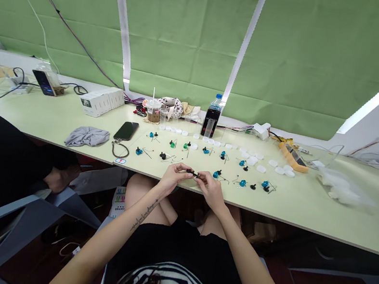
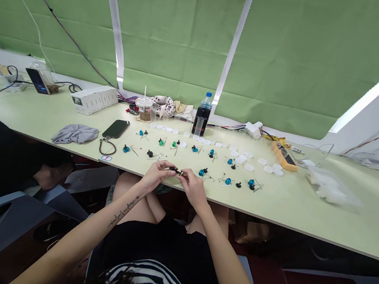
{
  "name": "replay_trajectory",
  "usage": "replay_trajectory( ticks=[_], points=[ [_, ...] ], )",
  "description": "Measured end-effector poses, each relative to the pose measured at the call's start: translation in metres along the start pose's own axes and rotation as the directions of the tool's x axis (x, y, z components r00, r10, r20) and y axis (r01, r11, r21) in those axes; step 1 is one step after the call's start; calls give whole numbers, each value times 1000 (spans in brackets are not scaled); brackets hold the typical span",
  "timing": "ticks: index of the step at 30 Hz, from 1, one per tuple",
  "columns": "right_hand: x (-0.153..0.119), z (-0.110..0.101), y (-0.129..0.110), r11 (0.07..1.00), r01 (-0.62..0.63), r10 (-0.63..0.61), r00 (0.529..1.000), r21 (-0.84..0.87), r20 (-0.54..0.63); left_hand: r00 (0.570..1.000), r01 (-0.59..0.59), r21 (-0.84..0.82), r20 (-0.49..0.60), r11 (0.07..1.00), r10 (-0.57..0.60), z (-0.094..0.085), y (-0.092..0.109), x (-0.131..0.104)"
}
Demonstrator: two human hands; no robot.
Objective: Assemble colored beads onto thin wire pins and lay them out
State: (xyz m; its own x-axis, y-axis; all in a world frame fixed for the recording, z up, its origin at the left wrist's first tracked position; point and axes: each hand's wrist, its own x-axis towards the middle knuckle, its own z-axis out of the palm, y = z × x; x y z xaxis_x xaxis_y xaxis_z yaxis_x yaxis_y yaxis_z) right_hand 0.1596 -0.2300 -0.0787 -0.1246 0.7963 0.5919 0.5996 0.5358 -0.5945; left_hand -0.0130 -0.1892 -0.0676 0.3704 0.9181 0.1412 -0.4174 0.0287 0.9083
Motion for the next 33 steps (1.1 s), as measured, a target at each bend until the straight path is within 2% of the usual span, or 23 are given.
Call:
replay_trajectory(
  ticks=[33],
  points=[
    [1, -2, -4, 1000, -16, 16, 1000, 11, 10, 1000, 2, 7, -1, 1000, -2, 1, 2, -2]
  ],
)
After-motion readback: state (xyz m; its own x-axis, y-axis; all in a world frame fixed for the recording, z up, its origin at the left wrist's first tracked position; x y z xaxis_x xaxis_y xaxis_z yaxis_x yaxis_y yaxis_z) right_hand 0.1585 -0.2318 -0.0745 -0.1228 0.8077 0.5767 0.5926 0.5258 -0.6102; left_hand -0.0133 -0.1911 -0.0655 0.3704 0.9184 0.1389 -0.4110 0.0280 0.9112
